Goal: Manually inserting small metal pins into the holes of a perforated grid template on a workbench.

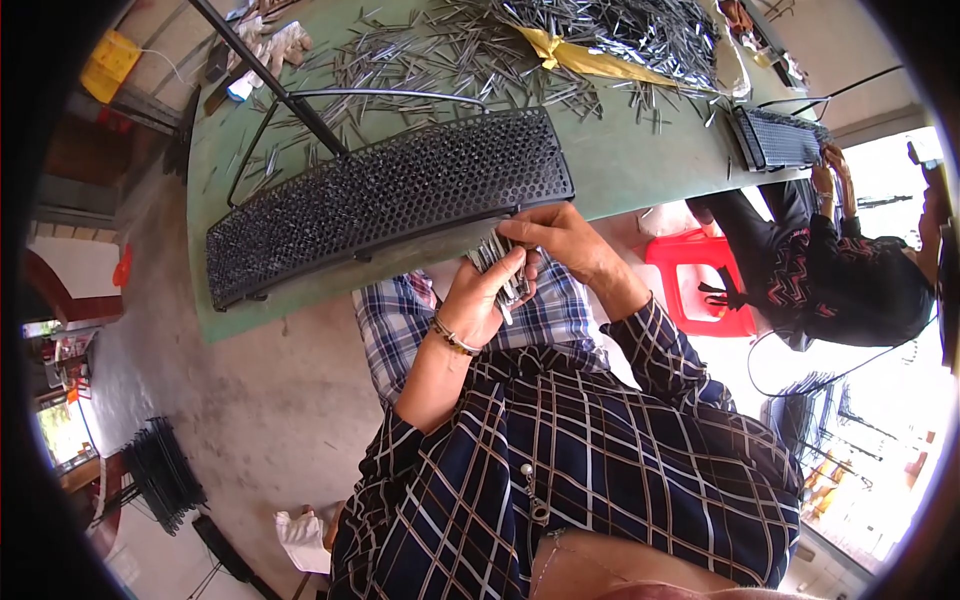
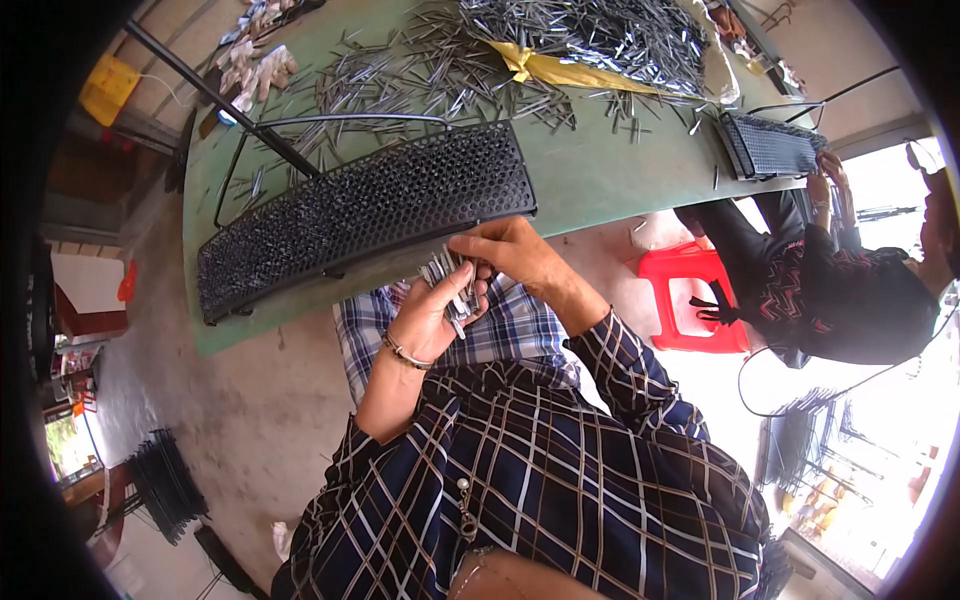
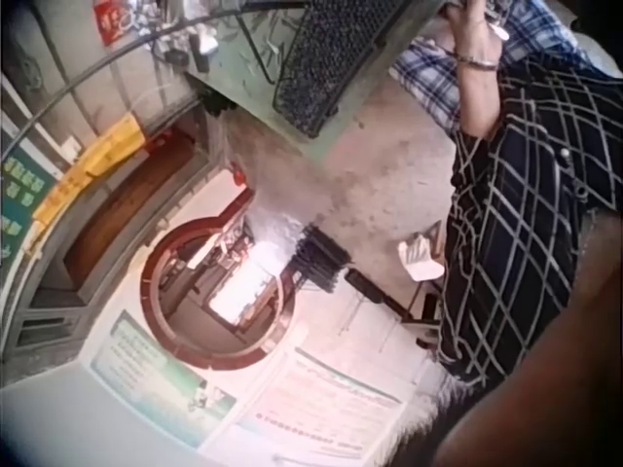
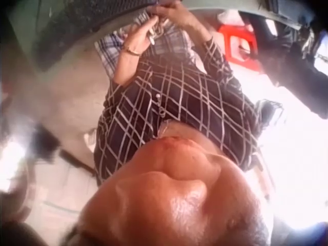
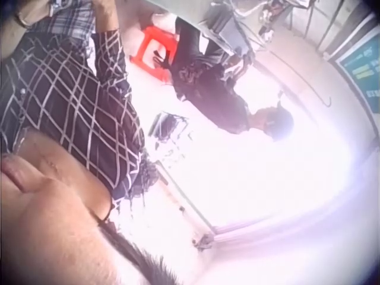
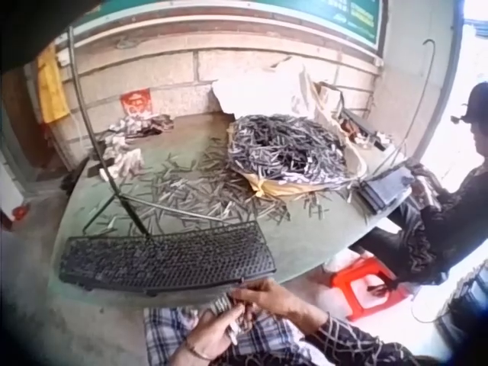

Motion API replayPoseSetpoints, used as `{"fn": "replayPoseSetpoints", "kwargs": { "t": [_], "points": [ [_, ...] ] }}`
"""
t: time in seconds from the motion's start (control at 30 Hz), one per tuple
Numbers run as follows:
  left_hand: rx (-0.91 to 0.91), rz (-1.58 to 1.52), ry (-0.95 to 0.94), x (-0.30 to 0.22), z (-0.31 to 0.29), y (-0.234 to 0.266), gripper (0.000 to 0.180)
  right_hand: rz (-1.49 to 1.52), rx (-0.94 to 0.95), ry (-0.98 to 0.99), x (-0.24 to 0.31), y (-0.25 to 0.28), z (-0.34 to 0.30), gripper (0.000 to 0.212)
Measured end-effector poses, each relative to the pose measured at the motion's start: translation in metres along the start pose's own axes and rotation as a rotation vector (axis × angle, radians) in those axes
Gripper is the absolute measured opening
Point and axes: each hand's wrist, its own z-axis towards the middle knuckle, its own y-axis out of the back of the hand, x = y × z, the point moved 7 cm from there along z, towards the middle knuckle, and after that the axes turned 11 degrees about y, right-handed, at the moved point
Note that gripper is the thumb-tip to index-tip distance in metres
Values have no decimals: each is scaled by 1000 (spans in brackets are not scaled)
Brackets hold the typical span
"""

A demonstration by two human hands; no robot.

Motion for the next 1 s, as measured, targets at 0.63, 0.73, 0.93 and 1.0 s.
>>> {"fn": "replayPoseSetpoints", "kwargs": {
  "t": [0.63,0.73,0.93,1.0],
  "points": [
    [-113,22,62,6,12,4,16,42,-1,-24,-4,28,2,27],
    [-113,26,37,6,13,8,17,52,21,-1,-2,27,4,27],
    [-123,-67,69,6,13,11,22,87,0,76,0,33,13,26],
    [-139,-53,77,8,15,17,20,43,-26,122,11,37,15,26]
  ]
}}
